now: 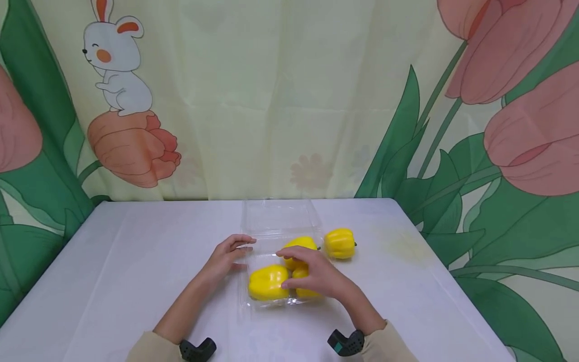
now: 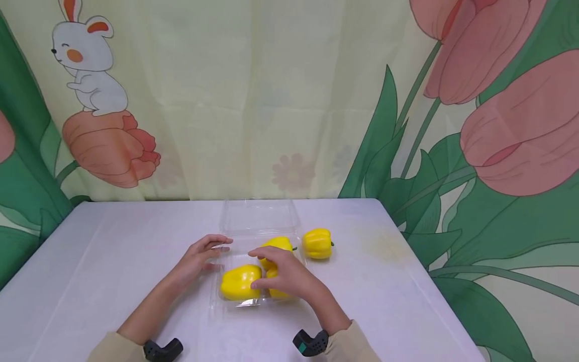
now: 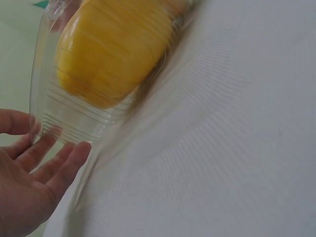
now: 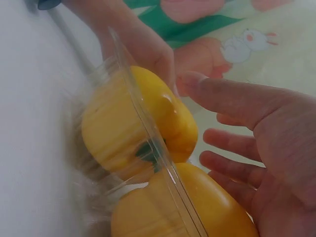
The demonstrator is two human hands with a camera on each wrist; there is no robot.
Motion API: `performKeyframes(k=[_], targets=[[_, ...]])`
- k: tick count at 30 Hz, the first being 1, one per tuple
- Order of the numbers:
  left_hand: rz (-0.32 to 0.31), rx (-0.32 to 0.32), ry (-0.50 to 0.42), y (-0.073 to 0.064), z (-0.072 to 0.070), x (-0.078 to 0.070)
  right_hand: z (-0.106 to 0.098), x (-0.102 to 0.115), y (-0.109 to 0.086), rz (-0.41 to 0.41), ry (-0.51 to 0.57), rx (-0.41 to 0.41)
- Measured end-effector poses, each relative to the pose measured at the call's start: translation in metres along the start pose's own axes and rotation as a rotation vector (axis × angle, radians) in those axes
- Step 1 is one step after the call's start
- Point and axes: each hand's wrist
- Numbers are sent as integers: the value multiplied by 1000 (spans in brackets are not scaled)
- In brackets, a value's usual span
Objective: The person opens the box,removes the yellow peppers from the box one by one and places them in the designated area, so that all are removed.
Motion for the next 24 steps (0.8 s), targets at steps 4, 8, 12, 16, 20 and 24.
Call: performKeyframes(k=[4, 8, 12, 16, 20, 24], targets=[[4, 3, 1, 1, -2, 2, 3, 1, 4, -1, -16, 16], [-1, 0, 11, 0, -2, 4, 6, 4, 6, 22, -27, 48], [-13, -13, 17, 1, -3, 5, 7, 3, 7, 40, -55, 82], [-12, -10, 18, 1, -3, 5, 8, 1, 8, 62, -72, 109], [-9, -5, 19, 3, -3, 5, 8, 1, 9, 95, -92, 126], [-10, -7, 18, 2, -3, 5, 10, 2, 10, 93, -122, 134]])
Point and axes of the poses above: each hand's wrist, its own y-axis towards the middle knuckle, its own z-axis out of the palm, x = y × z, and after that the axes turned 13 degrees about y, right-handed
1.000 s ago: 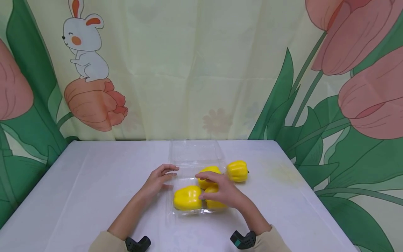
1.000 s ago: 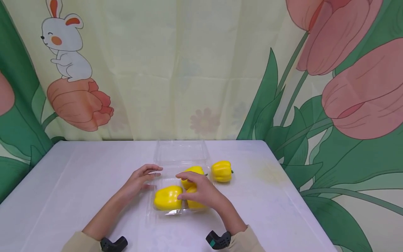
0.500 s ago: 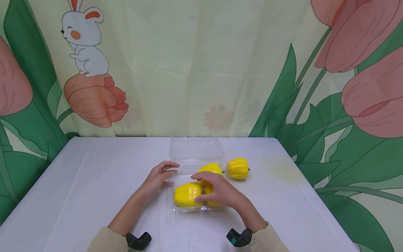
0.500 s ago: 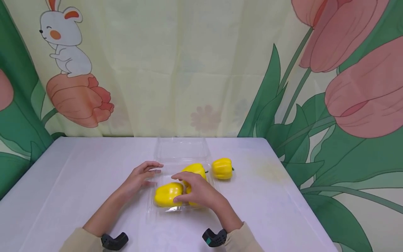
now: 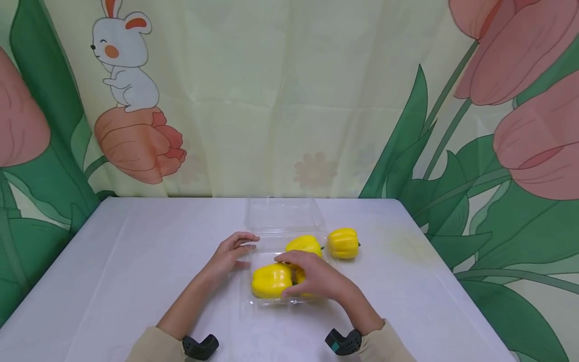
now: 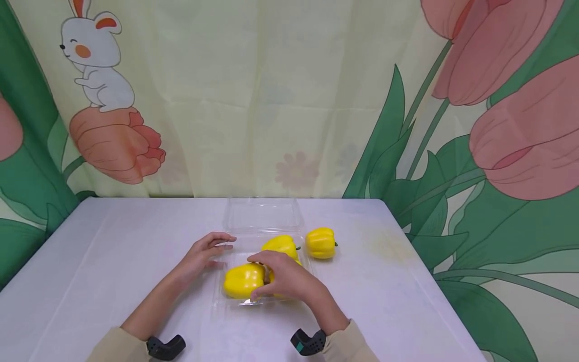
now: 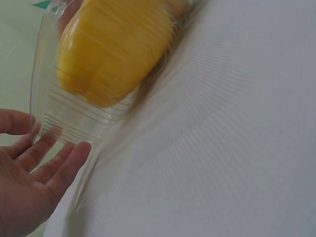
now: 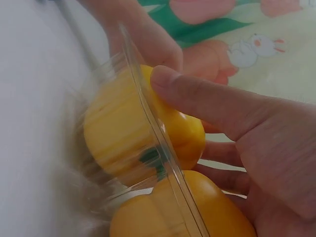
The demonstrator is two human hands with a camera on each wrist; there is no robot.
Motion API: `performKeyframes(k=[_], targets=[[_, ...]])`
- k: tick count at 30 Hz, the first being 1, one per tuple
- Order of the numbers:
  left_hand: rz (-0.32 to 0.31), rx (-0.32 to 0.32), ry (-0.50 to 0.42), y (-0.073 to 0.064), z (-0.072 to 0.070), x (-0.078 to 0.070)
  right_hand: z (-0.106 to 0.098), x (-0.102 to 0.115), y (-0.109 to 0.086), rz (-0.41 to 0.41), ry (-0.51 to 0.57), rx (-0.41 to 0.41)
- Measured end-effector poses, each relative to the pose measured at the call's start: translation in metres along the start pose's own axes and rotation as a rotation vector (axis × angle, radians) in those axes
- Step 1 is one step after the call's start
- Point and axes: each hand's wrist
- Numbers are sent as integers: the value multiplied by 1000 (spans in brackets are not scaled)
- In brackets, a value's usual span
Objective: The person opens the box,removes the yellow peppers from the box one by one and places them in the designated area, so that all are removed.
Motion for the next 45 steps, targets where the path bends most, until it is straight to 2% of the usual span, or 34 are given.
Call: performKeyframes(k=[4, 12, 32, 45], targets=[[-1, -5, -17, -1, 1, 0, 2, 1, 0, 2, -25, 9], [4, 1, -31, -3, 2, 0, 3, -1, 1, 44, -5, 12], [31, 6, -24, -2, 1, 1, -6, 0, -2, -5, 25, -63], [28, 2, -14, -2, 1, -1, -12, 1, -7, -80, 45, -110]])
Point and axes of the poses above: each hand's wrist, its own y-axis towards the middle knuckle, its own z-axis out of the palm, x = y × z, and after that the axes turned 13 degrees about y, right-handed
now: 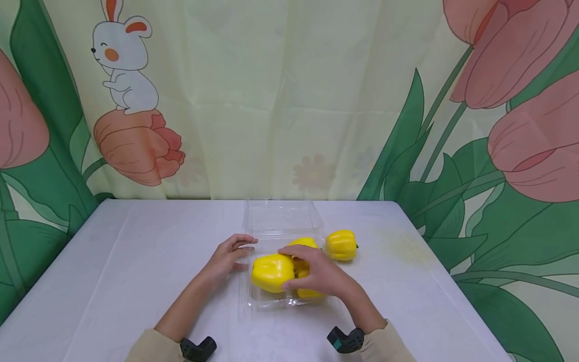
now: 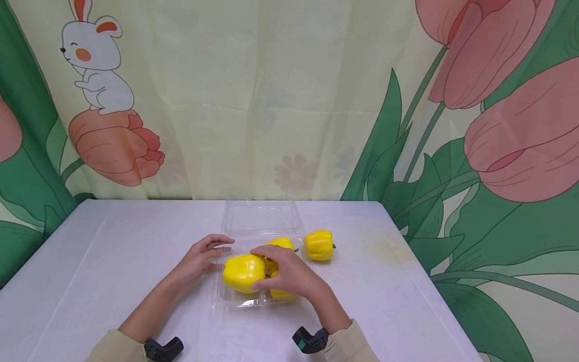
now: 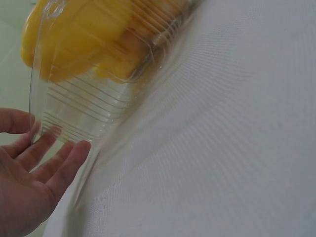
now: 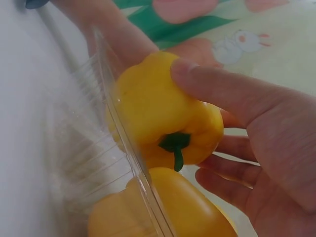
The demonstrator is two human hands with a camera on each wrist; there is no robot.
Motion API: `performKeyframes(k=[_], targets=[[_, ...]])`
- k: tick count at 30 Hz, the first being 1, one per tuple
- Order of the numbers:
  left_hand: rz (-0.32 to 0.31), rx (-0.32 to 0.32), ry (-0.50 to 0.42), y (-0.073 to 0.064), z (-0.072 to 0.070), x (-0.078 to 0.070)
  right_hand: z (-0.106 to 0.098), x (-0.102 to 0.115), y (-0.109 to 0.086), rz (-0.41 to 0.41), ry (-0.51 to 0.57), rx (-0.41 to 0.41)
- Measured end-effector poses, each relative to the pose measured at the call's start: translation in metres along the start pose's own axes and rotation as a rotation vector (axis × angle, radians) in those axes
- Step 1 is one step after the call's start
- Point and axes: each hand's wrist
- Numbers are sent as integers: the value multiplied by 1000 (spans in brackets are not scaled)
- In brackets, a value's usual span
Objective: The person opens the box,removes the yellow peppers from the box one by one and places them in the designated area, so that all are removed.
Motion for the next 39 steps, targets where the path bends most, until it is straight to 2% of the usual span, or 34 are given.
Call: performKeyframes(k=[8, 23, 39], targets=[[3, 6, 3, 0, 0, 0, -3, 1, -1, -60, 27, -15], [4, 5, -1, 0, 0, -3, -8, 0, -3, -101, 47, -45], [5, -2, -2, -1, 0, -1, -13, 2, -8, -79, 78, -75]])
Point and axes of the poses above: each hand's wrist, its own y-axis towards the middle knuckle, its own z-axis out of the palm, x = y × z, and after that the axes turned 13 degrees about y, right-handed
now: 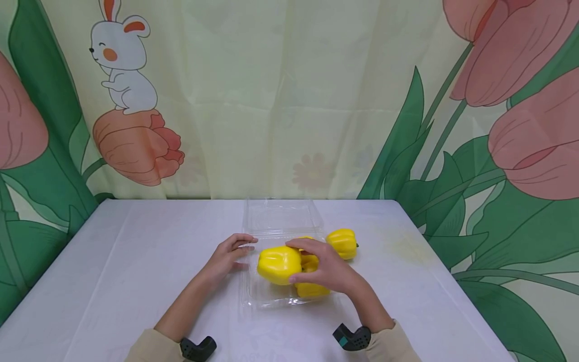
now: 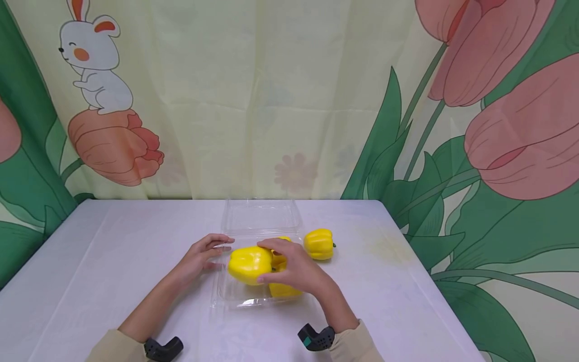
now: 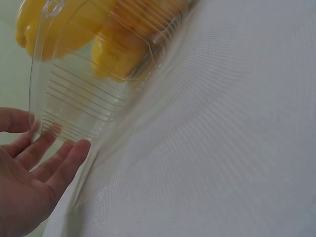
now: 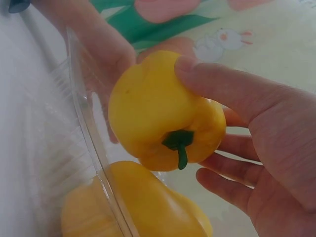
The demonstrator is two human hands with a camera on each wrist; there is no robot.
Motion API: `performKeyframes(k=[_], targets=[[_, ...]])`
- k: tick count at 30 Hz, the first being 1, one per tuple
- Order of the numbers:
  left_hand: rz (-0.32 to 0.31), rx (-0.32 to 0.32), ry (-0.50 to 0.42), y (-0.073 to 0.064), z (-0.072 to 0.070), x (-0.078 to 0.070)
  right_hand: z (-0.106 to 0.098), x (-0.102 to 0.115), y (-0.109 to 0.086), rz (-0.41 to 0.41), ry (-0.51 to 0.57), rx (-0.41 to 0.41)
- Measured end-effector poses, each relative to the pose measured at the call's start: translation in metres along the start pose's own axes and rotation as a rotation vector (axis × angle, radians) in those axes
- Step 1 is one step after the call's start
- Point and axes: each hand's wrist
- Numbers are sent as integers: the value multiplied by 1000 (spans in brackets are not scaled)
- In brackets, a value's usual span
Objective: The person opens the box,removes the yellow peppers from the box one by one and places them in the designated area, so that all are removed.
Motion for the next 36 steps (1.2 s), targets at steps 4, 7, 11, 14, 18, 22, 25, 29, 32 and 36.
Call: performKeyframes(k=[4, 7, 11, 14, 18, 22, 25, 29, 32, 36], targets=[[13, 5, -1, -1, 0, 0, -2, -1, -2, 5, -10, -17], [19, 4, -6, -1, 0, 0, -4, -2, -2, 3, -9, -29], [17, 3, -12, -2, 0, -1, -5, -2, -3, 8, -9, -41], [17, 4, -9, -2, 0, 0, -6, -1, -3, 16, -14, -46], [10, 0, -7, -1, 0, 0, -7, -1, -4, 19, -24, -51], [4, 2, -7, 0, 0, 1, -9, -2, -5, 16, -30, -59], [10, 2, -13, 0, 0, 2, -10, -2, -6, 19, -33, -64], [14, 3, -17, 0, 0, 3, -12, -1, -7, 24, -35, -73], [10, 2, -25, 1, 0, 3, -13, -2, -7, 22, -38, -81], [18, 4, -33, 0, 0, 3, -14, -2, -8, 13, -38, -80]])
Point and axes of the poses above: each hand's wrist, its own y-axis towards the middle knuckle, its own z-axis out of the palm, x = y × z, and after that the axes turned 13 degrees about y, right-handed
